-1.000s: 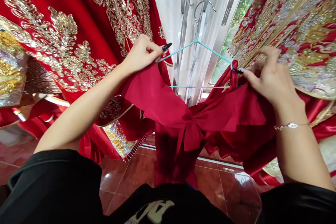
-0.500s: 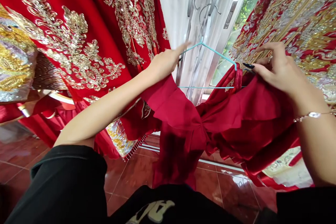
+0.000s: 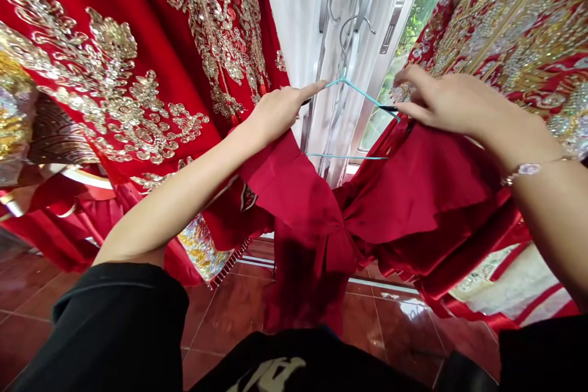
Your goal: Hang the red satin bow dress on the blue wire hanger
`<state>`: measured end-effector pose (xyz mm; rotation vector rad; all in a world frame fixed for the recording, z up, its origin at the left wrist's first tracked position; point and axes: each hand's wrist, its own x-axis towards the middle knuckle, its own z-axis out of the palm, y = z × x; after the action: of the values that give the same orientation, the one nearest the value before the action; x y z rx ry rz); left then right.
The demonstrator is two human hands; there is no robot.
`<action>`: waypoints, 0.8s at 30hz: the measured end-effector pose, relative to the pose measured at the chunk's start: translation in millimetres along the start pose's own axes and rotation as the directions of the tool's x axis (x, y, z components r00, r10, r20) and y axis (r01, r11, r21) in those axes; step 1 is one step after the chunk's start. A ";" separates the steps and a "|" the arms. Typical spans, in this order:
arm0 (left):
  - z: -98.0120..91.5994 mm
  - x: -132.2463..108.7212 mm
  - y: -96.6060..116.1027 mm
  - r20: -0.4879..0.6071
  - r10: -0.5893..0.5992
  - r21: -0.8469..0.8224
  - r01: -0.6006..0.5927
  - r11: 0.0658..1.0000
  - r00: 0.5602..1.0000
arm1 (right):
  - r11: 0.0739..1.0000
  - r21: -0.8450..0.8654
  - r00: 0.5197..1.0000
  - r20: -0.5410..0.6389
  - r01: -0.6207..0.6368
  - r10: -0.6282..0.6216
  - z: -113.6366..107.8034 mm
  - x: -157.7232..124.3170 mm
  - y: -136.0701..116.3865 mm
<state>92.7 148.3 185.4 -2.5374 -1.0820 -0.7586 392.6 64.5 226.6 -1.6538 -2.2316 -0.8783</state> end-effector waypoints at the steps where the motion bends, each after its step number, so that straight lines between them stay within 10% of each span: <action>1: 0.2 -0.2 -0.4 0.000 0.001 -0.012 -0.001 1.000 1.000 | 0.998 -0.051 0.999 0.029 0.046 -0.044 3.3 4.0 -6.5; 5: 0.4 0.0 -0.1 0.003 0.005 -0.054 -0.005 0.999 1.000 | 0.974 -0.138 0.982 0.092 0.180 -0.168 13.8 15.3 -31.7; 16: 7.8 -7.8 7.0 -0.101 -0.075 -0.103 0.064 0.993 0.992 | 0.944 0.325 0.939 -0.307 -0.051 0.156 -19.5 3.5 -35.8; 20: 16.1 -15.6 57.0 -0.245 0.002 -0.093 -0.026 0.995 0.969 | 0.898 0.153 0.905 -0.045 -0.412 0.422 -4.3 -41.4 -38.6; 24: 46.2 -3.3 113.3 -0.027 0.154 -0.242 -0.156 0.958 0.988 | 0.841 -0.021 0.834 0.123 -0.540 0.538 15.0 -59.8 -51.3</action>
<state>190.0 89.8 140.0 -2.7791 -0.8181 -0.9069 367.8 16.6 167.3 -2.2177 -1.6638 -0.6153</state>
